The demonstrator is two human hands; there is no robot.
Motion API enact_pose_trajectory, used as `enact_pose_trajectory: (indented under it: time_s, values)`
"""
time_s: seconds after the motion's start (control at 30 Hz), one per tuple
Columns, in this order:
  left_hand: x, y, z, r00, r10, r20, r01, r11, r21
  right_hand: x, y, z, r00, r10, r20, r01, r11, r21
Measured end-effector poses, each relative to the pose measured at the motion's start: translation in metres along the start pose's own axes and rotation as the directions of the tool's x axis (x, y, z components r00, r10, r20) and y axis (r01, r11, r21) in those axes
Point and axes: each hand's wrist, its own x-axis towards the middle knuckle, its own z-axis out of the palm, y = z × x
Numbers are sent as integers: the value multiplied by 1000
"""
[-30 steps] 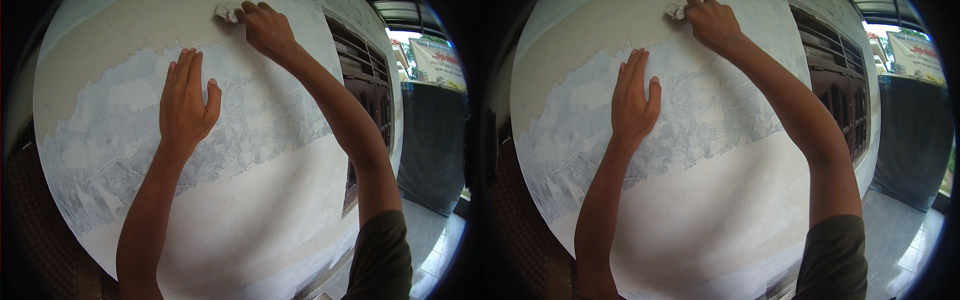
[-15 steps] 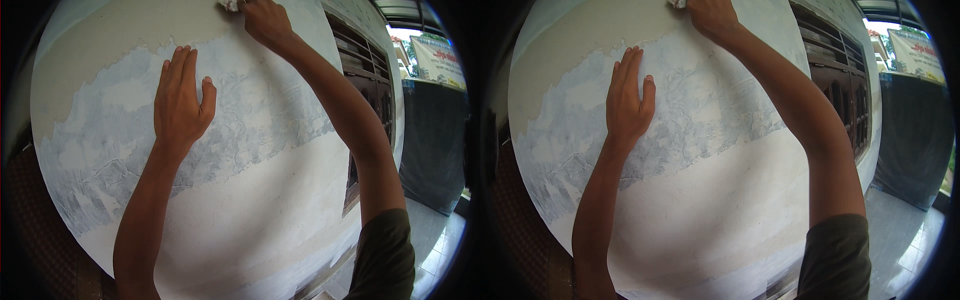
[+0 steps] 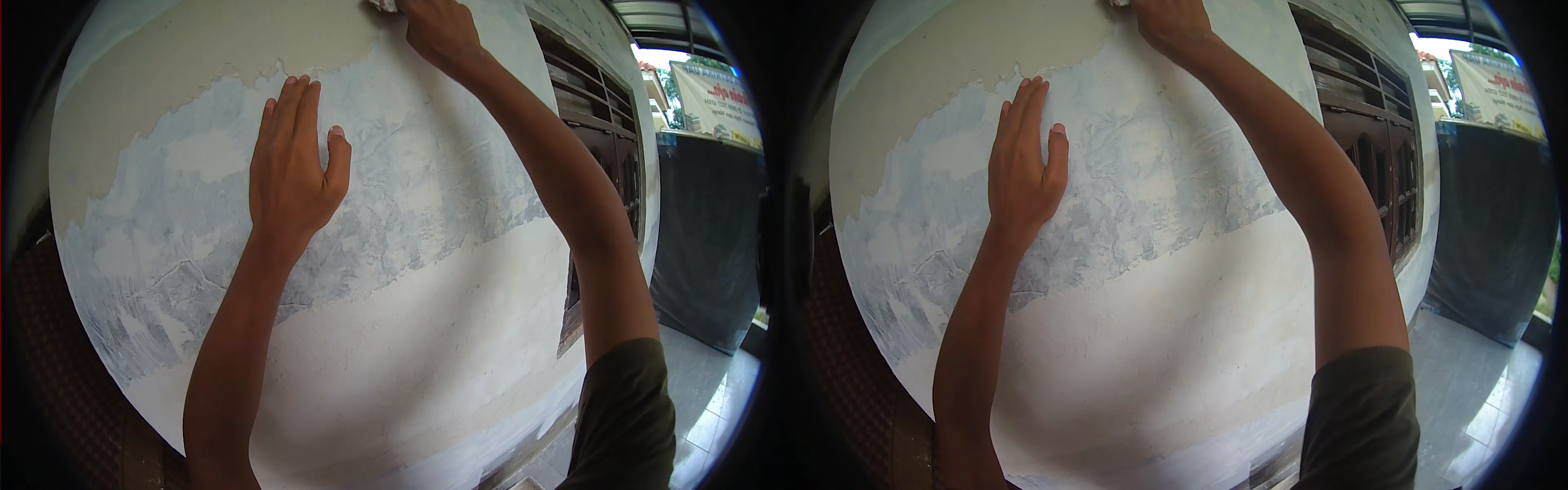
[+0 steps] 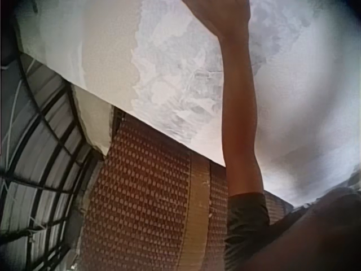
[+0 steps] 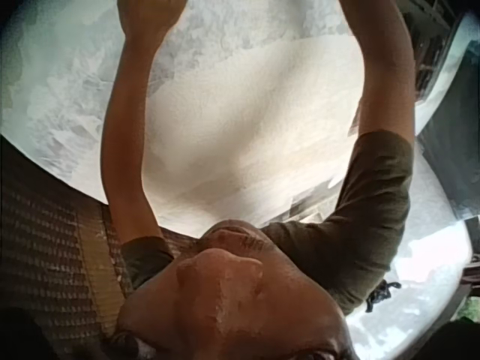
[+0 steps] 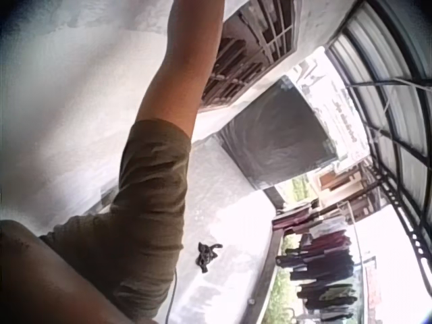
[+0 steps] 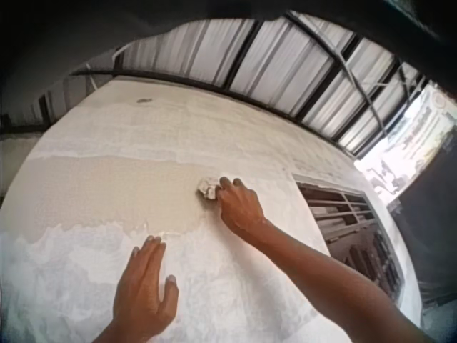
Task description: The person patches and smooths a wall by applying wall filler from a tray to the wall with a putty knife.
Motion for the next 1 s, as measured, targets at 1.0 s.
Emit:
enact_pose_trajectory:
  time_s: [1.0]
  values:
    - [-1, 1, -2, 1000, 14, 17, -14, 999, 47, 24, 5, -10, 992, 32, 126, -33, 999, 5]
